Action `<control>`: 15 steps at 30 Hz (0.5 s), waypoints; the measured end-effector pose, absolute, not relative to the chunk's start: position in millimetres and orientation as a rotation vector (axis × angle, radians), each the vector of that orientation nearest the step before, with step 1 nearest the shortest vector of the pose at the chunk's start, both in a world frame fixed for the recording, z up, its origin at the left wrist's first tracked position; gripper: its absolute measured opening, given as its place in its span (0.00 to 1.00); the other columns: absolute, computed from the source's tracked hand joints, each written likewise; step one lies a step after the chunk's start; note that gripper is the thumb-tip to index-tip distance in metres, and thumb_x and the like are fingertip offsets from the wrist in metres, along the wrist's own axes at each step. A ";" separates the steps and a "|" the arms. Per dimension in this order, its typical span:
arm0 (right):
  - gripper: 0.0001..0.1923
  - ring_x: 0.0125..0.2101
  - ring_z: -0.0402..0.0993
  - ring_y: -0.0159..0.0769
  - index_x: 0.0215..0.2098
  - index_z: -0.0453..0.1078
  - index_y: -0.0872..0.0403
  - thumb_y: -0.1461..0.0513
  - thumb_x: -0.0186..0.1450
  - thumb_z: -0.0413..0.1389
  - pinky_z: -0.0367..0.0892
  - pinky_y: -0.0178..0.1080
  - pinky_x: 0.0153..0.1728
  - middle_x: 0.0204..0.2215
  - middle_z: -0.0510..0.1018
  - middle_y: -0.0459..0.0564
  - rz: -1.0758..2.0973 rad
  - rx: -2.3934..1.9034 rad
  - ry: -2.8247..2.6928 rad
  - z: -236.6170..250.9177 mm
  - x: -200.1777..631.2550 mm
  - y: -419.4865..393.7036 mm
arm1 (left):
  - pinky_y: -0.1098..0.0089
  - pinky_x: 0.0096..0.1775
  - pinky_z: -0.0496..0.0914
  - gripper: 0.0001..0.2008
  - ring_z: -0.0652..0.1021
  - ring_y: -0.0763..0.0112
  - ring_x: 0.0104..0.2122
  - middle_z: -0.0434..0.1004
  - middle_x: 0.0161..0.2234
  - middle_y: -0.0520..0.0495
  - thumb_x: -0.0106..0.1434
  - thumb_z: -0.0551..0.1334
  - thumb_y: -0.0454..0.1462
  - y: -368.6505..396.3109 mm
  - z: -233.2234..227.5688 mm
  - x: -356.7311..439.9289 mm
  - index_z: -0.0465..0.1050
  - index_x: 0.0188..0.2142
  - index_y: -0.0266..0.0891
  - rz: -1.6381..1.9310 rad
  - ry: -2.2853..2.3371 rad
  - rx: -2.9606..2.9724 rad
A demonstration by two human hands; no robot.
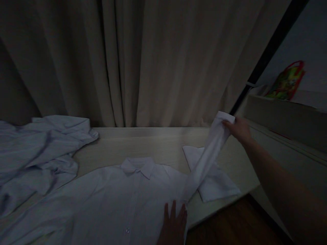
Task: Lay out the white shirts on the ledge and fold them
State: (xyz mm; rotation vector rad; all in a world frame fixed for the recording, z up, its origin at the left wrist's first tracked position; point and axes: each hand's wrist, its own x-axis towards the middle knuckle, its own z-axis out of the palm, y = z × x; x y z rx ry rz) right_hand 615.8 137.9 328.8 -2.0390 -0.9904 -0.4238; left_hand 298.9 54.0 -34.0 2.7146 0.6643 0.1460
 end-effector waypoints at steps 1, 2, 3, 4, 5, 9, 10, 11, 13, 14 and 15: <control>0.17 0.35 0.70 0.41 0.27 0.66 0.58 0.53 0.51 0.62 0.61 0.47 0.39 0.28 0.71 0.52 -0.451 -2.067 -1.031 334.4 606.7 144.6 | 0.26 0.58 0.45 0.33 0.43 0.39 0.64 0.37 0.67 0.51 0.62 0.48 0.40 54.3 -31.2 297.8 0.33 0.63 0.47 0.141 0.663 2.726; 0.17 0.35 0.70 0.41 0.29 0.66 0.58 0.53 0.53 0.61 0.62 0.47 0.39 0.28 0.71 0.51 -0.470 -2.085 -1.072 339.6 597.4 150.9 | 0.26 0.58 0.46 0.32 0.43 0.41 0.64 0.38 0.67 0.50 0.62 0.48 0.39 54.7 -27.9 296.5 0.33 0.63 0.47 0.130 0.647 2.737; 0.16 0.35 0.70 0.41 0.30 0.66 0.58 0.53 0.54 0.60 0.63 0.46 0.39 0.28 0.71 0.51 -0.477 -2.091 -1.108 344.2 587.9 156.9 | 0.26 0.58 0.46 0.32 0.43 0.41 0.65 0.38 0.67 0.50 0.62 0.48 0.39 55.3 -24.2 295.0 0.34 0.63 0.46 0.112 0.618 2.744; 0.16 0.34 0.70 0.41 0.31 0.67 0.59 0.54 0.54 0.60 0.64 0.46 0.38 0.28 0.71 0.50 -0.469 -2.086 -1.142 348.2 577.8 162.4 | 0.26 0.57 0.45 0.32 0.43 0.42 0.65 0.39 0.67 0.49 0.62 0.48 0.40 56.0 -20.3 293.4 0.34 0.63 0.45 0.095 0.578 2.745; 0.15 0.34 0.70 0.40 0.32 0.67 0.59 0.56 0.54 0.60 0.65 0.46 0.38 0.28 0.71 0.50 -0.444 -2.067 -1.178 351.7 567.1 167.5 | 0.25 0.57 0.44 0.32 0.43 0.42 0.65 0.40 0.67 0.48 0.62 0.48 0.41 56.7 -16.5 291.9 0.35 0.63 0.44 0.077 0.537 2.737; 0.13 0.32 0.71 0.37 0.35 0.68 0.62 0.60 0.54 0.58 0.68 0.48 0.38 0.26 0.70 0.45 -0.235 -1.870 -1.353 360.9 516.9 183.6 | 0.25 0.58 0.38 0.35 0.41 0.38 0.64 0.40 0.67 0.48 0.60 0.49 0.48 58.4 -6.4 289.7 0.39 0.64 0.44 0.086 0.497 2.647; 0.12 0.32 0.71 0.37 0.33 0.68 0.62 0.60 0.54 0.58 0.68 0.49 0.39 0.25 0.69 0.44 -0.195 -1.825 -1.402 362.6 502.8 187.0 | 0.25 0.57 0.37 0.35 0.41 0.38 0.64 0.40 0.67 0.48 0.60 0.50 0.49 58.5 -5.9 290.3 0.39 0.64 0.45 0.094 0.508 2.630; 0.12 0.32 0.72 0.37 0.32 0.68 0.62 0.60 0.55 0.57 0.68 0.50 0.40 0.24 0.69 0.43 -0.164 -1.786 -1.451 364.1 488.1 190.4 | 0.26 0.57 0.36 0.36 0.40 0.38 0.64 0.39 0.67 0.48 0.59 0.51 0.50 58.4 -6.0 291.3 0.39 0.64 0.45 0.095 0.519 2.622; 0.11 0.32 0.72 0.36 0.30 0.68 0.61 0.59 0.55 0.57 0.67 0.51 0.42 0.24 0.68 0.42 -0.118 -1.716 -1.545 366.4 457.5 197.5 | 0.26 0.57 0.35 0.37 0.39 0.39 0.65 0.39 0.67 0.47 0.58 0.51 0.49 58.2 -7.6 294.1 0.39 0.64 0.45 0.086 0.533 2.626; 0.11 0.33 0.72 0.36 0.29 0.67 0.60 0.59 0.55 0.57 0.66 0.52 0.43 0.24 0.68 0.41 -0.094 -1.674 -1.594 366.8 441.4 201.4 | 0.26 0.57 0.33 0.36 0.38 0.39 0.65 0.39 0.67 0.47 0.58 0.51 0.49 57.9 -8.5 295.7 0.39 0.64 0.45 0.075 0.540 2.630; 0.11 0.34 0.72 0.35 0.30 0.67 0.60 0.58 0.55 0.56 0.66 0.51 0.44 0.24 0.68 0.41 -0.062 -1.635 -1.642 366.2 424.3 205.3 | 0.27 0.57 0.32 0.36 0.38 0.40 0.65 0.39 0.68 0.48 0.58 0.50 0.48 57.5 -9.0 297.4 0.39 0.64 0.46 0.062 0.553 2.631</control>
